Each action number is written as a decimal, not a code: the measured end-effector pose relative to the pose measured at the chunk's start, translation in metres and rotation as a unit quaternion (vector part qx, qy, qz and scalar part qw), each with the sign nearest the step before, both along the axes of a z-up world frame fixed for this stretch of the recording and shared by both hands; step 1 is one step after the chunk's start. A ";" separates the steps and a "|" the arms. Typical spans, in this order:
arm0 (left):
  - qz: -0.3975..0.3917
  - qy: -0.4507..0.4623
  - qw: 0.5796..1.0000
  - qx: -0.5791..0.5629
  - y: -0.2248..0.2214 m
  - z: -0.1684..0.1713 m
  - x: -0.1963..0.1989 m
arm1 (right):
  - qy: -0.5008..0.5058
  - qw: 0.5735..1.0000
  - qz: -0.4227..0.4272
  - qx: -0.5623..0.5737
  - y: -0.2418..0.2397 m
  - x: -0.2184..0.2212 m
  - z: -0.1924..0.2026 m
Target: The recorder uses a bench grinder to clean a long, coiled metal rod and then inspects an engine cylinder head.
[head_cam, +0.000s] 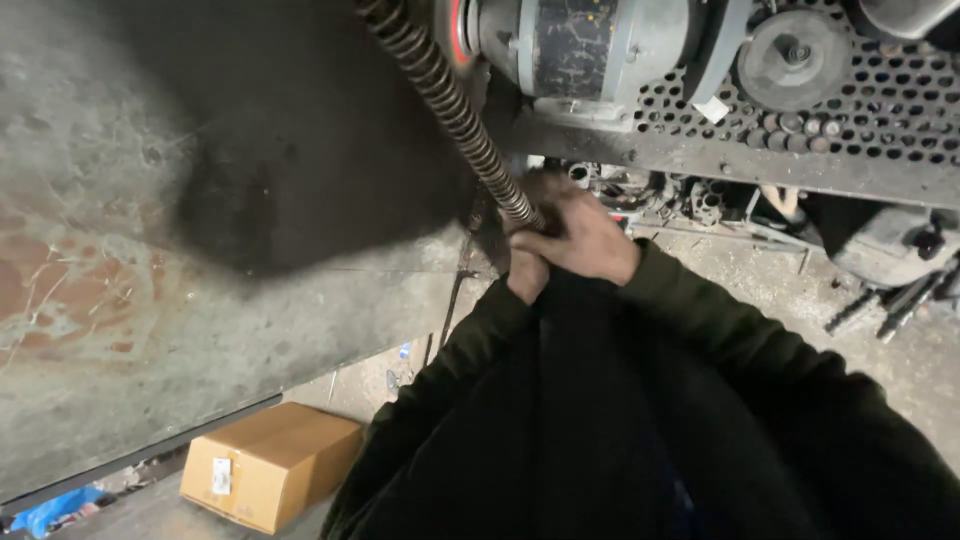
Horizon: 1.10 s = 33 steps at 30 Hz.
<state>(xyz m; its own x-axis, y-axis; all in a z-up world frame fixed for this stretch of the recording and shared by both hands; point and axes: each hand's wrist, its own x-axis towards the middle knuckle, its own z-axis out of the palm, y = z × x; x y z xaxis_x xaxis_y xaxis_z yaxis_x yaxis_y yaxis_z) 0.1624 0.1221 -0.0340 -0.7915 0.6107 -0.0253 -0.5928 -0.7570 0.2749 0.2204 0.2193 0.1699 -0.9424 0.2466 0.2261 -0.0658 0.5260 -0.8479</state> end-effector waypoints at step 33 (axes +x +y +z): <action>0.034 0.236 0.783 -0.575 -0.020 0.030 -0.390 | -0.154 0.943 -0.207 0.209 0.070 0.101 -0.137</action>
<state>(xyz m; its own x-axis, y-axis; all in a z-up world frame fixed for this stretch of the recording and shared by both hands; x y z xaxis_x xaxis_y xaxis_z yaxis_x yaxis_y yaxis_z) -0.2276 0.1023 -0.0038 -0.9081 0.3547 -0.2225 -0.1893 0.1262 0.9738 0.3213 0.2895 0.0327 -0.8223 0.5572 0.1155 0.4340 0.7454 -0.5059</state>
